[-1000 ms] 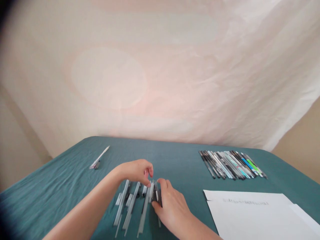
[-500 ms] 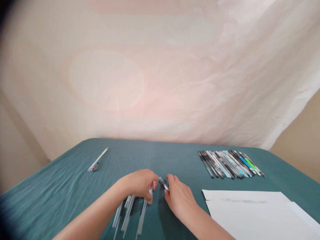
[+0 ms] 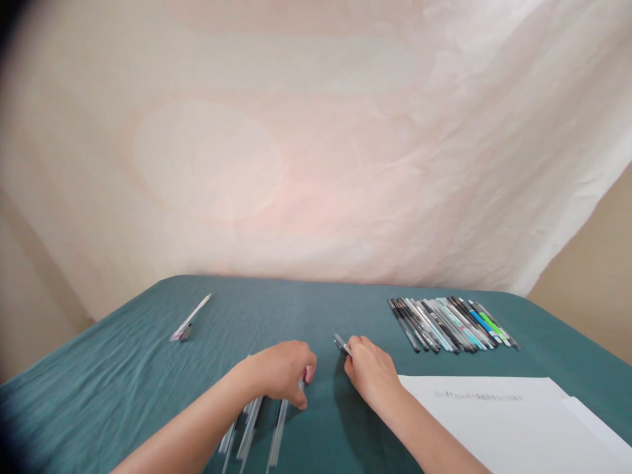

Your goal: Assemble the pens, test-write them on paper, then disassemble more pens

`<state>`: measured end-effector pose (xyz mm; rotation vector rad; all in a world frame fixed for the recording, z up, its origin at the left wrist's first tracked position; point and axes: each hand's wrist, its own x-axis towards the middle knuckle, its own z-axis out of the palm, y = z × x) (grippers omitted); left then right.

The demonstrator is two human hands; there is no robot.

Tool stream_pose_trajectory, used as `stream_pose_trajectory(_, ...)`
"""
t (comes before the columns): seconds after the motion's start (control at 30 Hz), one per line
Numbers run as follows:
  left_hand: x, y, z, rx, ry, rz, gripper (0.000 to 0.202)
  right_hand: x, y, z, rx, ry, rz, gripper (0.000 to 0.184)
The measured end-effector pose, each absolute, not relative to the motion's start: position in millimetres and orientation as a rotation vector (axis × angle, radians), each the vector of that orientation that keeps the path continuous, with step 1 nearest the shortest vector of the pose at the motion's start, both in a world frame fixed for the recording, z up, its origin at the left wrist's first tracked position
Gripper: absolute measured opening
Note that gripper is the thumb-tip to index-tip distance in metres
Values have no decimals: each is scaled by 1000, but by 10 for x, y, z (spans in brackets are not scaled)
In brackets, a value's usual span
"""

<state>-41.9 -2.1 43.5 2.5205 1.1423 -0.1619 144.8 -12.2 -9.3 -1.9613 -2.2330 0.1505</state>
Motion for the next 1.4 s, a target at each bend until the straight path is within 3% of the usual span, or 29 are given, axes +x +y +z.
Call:
stream_pose_trajectory(0.5, -441, 94, 270, 2498, 1152, 95, 34, 1499, -55, -129, -1963, -2192, 187, 16)
stream_pose_trajectory(0.9, -475, 185, 243, 2509, 1227, 318, 17, 1549, -32, -180, -1959, -2149, 203, 20)
stream_pose_trajectory(1.0, -447, 195, 264, 2370, 1240, 409, 17, 1560, 2, -179, -1804, -2044, 398, 25)
stream_pose_trajectory(1.2, -312, 187, 266, 1821, 1110, 604, 32, 1425, -69, -48, -1287, -1582, 1253, 32)
stream_pose_trajectory(1.4, -236, 171, 266, 1364, 1027, 815, 32, 1330, -160, 36, -1093, -1393, 1437, 32)
